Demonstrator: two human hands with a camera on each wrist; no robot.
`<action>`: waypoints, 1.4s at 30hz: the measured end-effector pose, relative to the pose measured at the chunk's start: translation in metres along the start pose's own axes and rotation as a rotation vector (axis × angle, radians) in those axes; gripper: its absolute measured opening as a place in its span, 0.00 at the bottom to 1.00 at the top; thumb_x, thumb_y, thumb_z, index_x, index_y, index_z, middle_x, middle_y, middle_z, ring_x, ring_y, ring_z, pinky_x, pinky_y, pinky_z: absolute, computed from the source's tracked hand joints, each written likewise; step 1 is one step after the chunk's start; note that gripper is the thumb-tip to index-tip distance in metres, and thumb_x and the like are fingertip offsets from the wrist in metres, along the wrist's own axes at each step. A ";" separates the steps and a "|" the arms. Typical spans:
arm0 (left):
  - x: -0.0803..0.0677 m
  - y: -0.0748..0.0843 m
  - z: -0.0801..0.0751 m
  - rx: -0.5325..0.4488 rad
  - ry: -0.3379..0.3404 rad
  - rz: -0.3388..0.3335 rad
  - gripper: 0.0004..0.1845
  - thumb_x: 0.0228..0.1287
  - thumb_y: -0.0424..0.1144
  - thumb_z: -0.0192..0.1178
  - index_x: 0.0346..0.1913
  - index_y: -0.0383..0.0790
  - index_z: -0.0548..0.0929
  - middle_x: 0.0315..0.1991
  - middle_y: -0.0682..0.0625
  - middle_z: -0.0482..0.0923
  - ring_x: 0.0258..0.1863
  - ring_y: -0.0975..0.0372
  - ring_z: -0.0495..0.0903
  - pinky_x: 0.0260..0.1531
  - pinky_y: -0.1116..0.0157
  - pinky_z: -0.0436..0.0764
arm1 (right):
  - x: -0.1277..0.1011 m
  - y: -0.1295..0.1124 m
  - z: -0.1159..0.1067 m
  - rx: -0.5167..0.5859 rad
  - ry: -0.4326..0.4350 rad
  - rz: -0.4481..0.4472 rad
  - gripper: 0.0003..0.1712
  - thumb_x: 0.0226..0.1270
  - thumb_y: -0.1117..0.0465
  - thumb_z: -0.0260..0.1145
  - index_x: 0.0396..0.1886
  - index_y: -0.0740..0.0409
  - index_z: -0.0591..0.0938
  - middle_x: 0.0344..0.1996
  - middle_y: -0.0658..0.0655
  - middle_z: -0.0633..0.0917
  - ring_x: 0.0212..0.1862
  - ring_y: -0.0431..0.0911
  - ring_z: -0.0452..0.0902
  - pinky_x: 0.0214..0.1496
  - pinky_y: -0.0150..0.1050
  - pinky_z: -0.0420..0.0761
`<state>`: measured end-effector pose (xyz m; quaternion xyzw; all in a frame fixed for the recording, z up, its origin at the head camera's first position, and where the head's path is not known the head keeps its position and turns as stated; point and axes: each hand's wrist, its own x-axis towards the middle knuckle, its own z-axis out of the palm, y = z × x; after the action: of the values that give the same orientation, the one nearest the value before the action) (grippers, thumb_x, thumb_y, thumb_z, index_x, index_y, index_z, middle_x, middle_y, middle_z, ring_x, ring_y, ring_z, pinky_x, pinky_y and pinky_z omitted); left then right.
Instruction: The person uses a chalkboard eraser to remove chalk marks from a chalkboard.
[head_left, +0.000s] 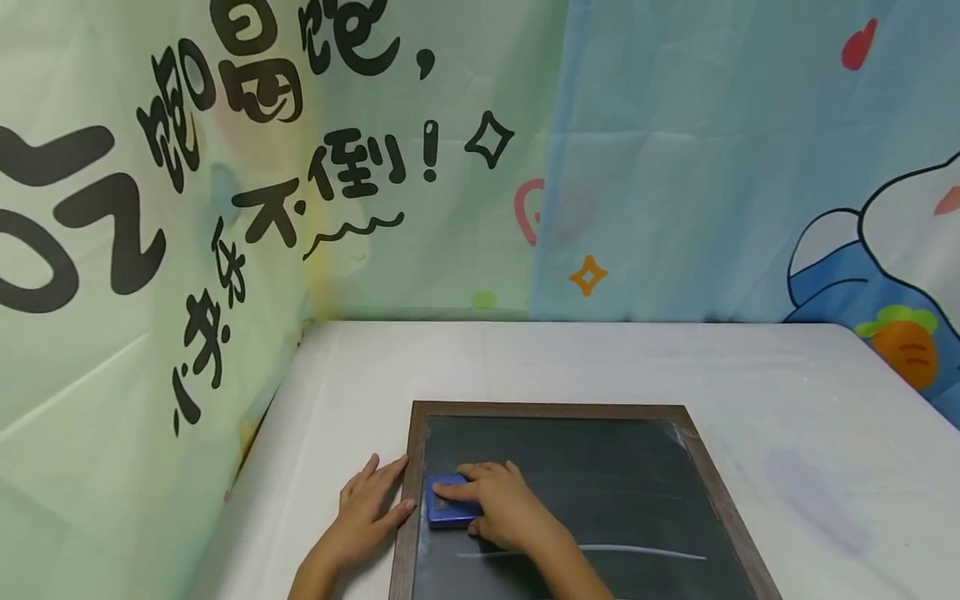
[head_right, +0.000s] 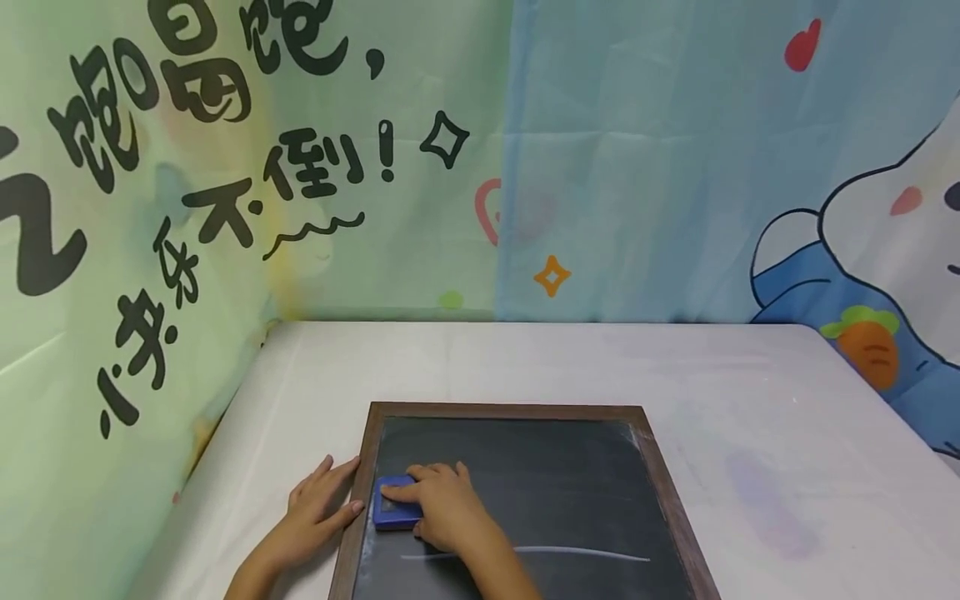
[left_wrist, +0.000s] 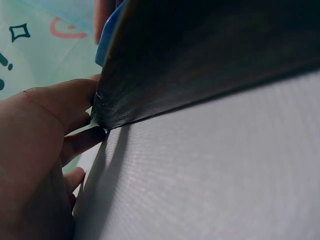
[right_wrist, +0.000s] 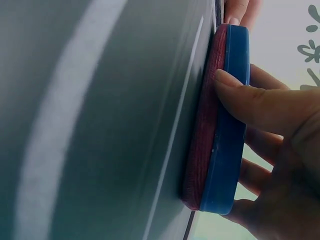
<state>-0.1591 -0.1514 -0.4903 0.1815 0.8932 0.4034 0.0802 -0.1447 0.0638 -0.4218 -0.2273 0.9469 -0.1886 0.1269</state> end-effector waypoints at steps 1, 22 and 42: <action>0.000 0.001 0.000 0.002 0.003 -0.002 0.30 0.63 0.46 0.54 0.66 0.36 0.63 0.65 0.39 0.64 0.69 0.41 0.46 0.61 0.43 0.40 | -0.001 -0.001 0.000 -0.002 0.005 0.002 0.33 0.48 0.63 0.71 0.56 0.38 0.76 0.58 0.60 0.74 0.61 0.60 0.67 0.60 0.65 0.59; -0.006 0.001 0.001 -0.058 0.065 0.078 0.31 0.63 0.48 0.54 0.65 0.37 0.62 0.64 0.37 0.64 0.68 0.40 0.45 0.60 0.43 0.37 | -0.119 0.141 -0.037 0.048 0.168 0.263 0.35 0.44 0.63 0.72 0.58 0.46 0.75 0.57 0.69 0.73 0.57 0.71 0.65 0.53 0.71 0.58; -0.002 0.001 -0.001 -0.037 -0.010 0.007 0.31 0.64 0.47 0.53 0.67 0.39 0.60 0.66 0.39 0.62 0.70 0.43 0.44 0.62 0.44 0.39 | -0.105 0.137 -0.054 -0.021 0.012 0.270 0.36 0.43 0.59 0.74 0.58 0.48 0.75 0.57 0.68 0.73 0.53 0.69 0.70 0.46 0.60 0.73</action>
<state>-0.1573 -0.1522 -0.4893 0.1854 0.8845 0.4193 0.0867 -0.1240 0.2434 -0.4139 -0.0979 0.9715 -0.1614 0.1433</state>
